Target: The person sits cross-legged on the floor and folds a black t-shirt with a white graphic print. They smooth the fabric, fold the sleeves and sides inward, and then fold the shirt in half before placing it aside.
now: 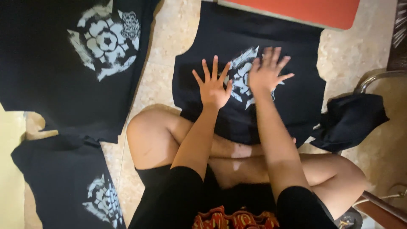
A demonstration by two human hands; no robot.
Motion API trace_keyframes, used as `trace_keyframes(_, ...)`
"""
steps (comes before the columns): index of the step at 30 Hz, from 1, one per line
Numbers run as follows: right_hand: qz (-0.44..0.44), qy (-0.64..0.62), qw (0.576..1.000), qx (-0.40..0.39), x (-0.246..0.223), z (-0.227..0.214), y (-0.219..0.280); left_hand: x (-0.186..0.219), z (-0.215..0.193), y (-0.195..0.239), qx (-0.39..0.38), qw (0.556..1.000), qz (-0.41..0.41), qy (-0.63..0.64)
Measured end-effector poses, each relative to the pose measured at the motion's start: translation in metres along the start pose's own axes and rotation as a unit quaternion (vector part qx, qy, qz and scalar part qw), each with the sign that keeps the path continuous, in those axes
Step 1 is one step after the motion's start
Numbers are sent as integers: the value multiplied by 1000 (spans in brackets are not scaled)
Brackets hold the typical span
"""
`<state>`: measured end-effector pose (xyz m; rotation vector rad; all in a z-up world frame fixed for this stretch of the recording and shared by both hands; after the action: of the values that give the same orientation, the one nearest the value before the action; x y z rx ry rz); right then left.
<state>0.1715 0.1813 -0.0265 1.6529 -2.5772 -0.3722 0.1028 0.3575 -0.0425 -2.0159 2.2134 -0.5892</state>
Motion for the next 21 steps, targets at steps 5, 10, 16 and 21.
trace_keyframes(5, -294, 1, 952, 80, -22, 2, 21, 3, -4, -2, -42, 999, -3, -10)
trace_keyframes(10, -212, 49, 976, 12, -4, -18, -2, 1, -3, -3, -64, 998, -5, -18)
trace_keyframes(16, -406, -10, 914, -26, -16, -3, 27, 3, -5, -3, -71, 997, -6, -20)
trace_keyframes(21, -197, -36, 980, 19, 3, -11, 3, 3, -11, -6, -73, 997, -8, -19)
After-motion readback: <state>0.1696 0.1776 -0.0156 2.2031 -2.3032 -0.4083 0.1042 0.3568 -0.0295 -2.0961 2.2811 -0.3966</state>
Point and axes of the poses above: each hand's wrist, its own y-axis away from the middle knuckle, its own z-axis out of the palm, x = y × z, the point moved 3 cm from there along -y, towards the middle knuckle, and after that the axes turned 7 degrees about z, right-handed, at the moved point
